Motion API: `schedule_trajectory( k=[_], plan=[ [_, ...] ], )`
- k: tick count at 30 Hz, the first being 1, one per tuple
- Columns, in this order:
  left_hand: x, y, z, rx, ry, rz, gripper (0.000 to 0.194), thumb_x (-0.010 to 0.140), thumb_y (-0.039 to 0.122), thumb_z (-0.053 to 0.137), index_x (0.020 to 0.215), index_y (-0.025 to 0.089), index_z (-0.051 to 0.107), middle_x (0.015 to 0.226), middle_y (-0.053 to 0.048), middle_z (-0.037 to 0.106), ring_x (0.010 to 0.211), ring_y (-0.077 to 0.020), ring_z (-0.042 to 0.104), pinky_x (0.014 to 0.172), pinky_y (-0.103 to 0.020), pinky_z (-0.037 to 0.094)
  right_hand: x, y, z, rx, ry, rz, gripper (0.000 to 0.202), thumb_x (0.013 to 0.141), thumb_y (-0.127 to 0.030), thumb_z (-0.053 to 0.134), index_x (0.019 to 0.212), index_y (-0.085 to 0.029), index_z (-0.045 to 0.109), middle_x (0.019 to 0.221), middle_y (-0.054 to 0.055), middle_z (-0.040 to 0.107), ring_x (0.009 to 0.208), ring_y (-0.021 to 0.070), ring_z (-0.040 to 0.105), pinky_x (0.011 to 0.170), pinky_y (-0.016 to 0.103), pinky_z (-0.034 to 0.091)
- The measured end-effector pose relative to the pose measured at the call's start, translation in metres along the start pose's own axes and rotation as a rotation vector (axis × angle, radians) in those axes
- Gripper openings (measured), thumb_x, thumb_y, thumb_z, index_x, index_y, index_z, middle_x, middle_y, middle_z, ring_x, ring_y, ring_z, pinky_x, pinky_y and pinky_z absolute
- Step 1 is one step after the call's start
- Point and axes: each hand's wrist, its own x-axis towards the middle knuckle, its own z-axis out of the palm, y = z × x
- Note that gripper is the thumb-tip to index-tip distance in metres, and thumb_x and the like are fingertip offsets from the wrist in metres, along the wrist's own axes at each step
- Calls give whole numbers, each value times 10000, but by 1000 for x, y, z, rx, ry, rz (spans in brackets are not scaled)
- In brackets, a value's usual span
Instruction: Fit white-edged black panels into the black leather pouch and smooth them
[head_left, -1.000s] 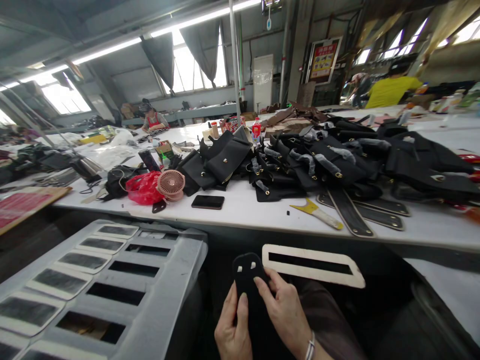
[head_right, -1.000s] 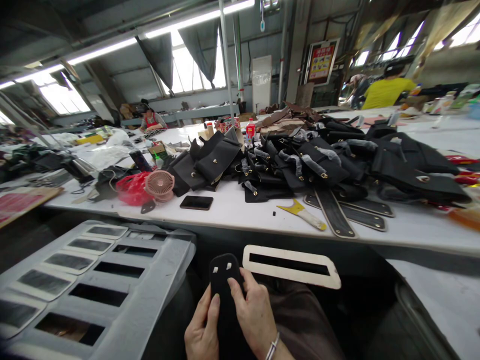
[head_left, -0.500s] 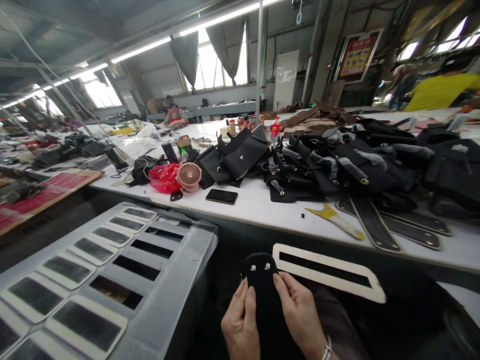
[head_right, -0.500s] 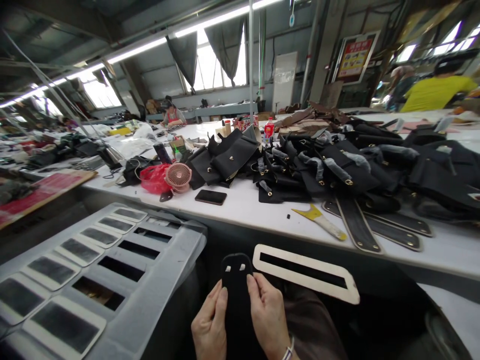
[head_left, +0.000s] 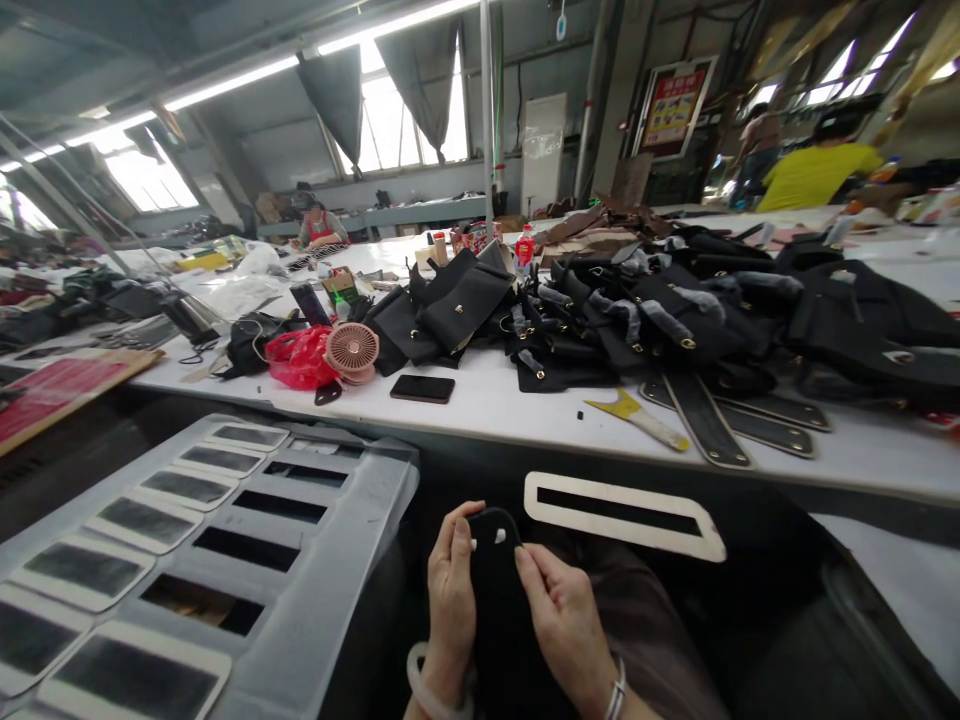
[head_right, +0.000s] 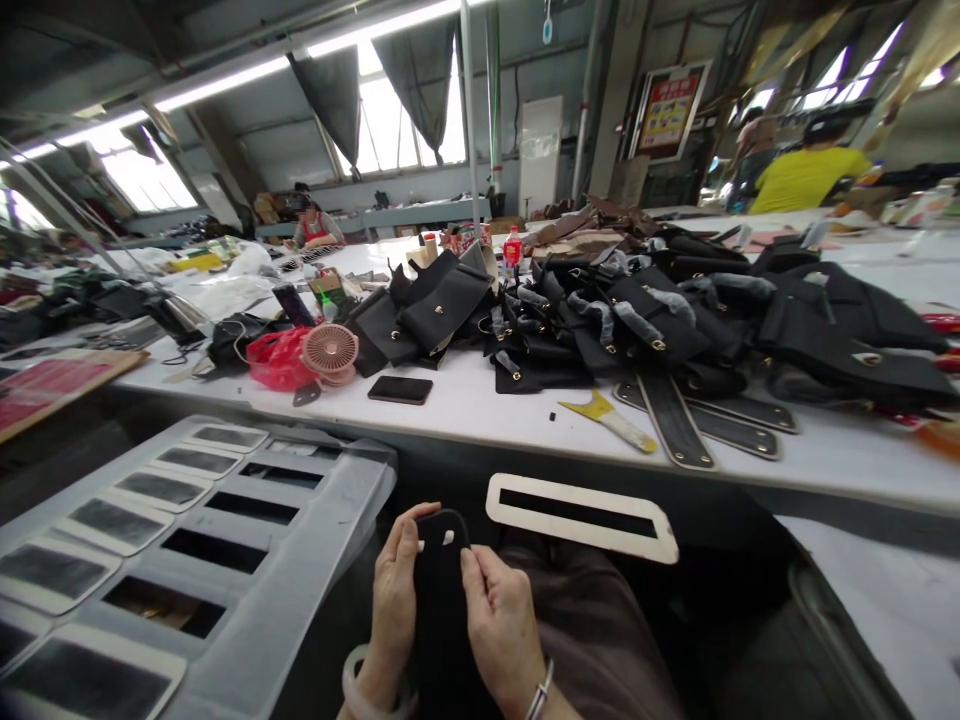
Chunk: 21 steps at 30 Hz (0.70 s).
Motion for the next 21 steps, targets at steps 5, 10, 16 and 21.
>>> schedule_trajectory(
  k=[5, 10, 16, 21],
  plan=[
    [2, -7, 0, -1, 0, -20, 446, 965, 511, 321, 1072, 204, 626, 1018, -48, 689, 884, -199, 628, 825, -301, 465, 1, 6, 1, -41, 15, -22, 493, 950, -554, 348, 669, -188, 520, 588, -1, 479, 534, 134, 410, 519, 264, 292],
    [5, -10, -4, -2, 21, -22, 462, 964, 516, 311, 1060, 210, 644, 1065, -56, 686, 982, -222, 620, 915, -330, 440, 7, 7, -5, -82, -71, 4, 501, 956, -576, 307, 673, -205, 490, 595, -10, 468, 543, 143, 428, 528, 269, 291],
    [3, -9, 0, -9, 1, -14, 435, 962, 518, 332, 1064, 225, 636, 1070, -53, 683, 1018, -223, 605, 902, -325, 437, 32, -1, -13, -332, -57, -49, 456, 924, -627, 360, 734, -228, 470, 607, -16, 507, 571, 174, 498, 576, 287, 300],
    [3, -7, 6, 53, 34, 8, 434, 969, 518, 305, 1010, 231, 628, 1052, -48, 669, 1020, -218, 578, 859, -317, 424, 39, 2, -3, -364, -76, -83, 435, 933, -615, 336, 736, -239, 428, 609, -12, 512, 557, 184, 514, 553, 288, 296]
  ],
)
